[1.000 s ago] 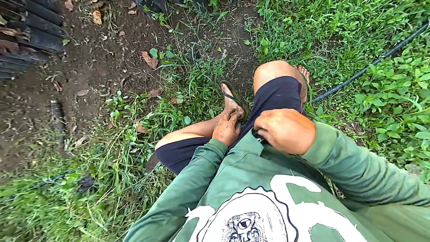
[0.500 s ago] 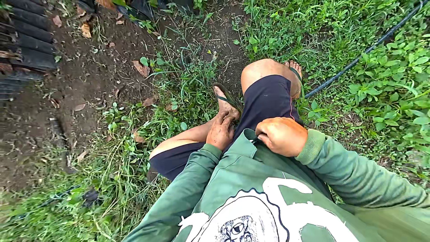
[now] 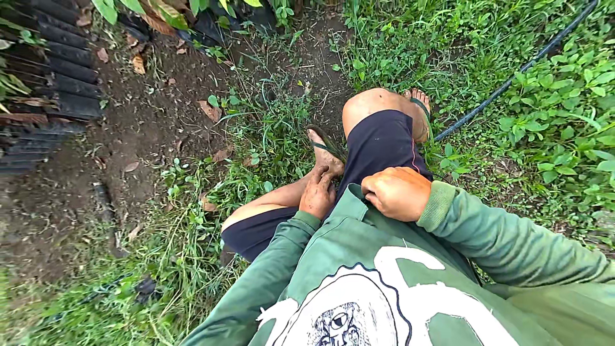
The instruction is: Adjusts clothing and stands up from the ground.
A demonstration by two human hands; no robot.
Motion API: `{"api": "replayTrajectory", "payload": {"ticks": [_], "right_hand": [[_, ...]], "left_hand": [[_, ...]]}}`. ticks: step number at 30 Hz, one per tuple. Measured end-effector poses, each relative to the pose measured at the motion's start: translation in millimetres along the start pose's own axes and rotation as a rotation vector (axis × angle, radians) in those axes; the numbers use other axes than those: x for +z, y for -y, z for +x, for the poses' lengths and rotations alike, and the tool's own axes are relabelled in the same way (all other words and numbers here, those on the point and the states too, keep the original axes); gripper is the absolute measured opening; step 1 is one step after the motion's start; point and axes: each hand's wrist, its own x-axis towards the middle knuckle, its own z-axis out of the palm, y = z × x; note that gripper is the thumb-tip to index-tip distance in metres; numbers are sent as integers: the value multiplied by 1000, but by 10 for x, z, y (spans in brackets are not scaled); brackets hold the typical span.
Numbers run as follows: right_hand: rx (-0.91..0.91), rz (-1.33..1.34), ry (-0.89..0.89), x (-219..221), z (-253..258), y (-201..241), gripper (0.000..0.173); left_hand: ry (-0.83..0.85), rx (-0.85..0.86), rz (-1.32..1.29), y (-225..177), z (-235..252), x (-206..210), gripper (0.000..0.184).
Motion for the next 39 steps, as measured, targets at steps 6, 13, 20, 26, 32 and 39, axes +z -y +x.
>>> {"api": "replayTrajectory", "payload": {"ticks": [6, 13, 20, 26, 32, 39], "right_hand": [[-7, -16, 54, -28, 23, 52, 19], [28, -35, 33, -86, 8, -79, 22], [-29, 21, 22, -118, -34, -72, 13], [-154, -112, -154, 109, 17, -50, 11], [-234, -135, -199, 164, -11, -117, 11], [-322, -173, -240, 199, -49, -149, 15]], "left_hand": [[4, -17, -19, -47, -24, 19, 33], [40, -53, -49, 2, -27, 26, 35], [46, -54, -71, 68, -33, 54, 34], [37, -33, -67, 53, -16, 67, 34], [52, -34, -56, 25, -4, 81, 34], [45, -36, -67, 2, -23, 71, 34]]}}
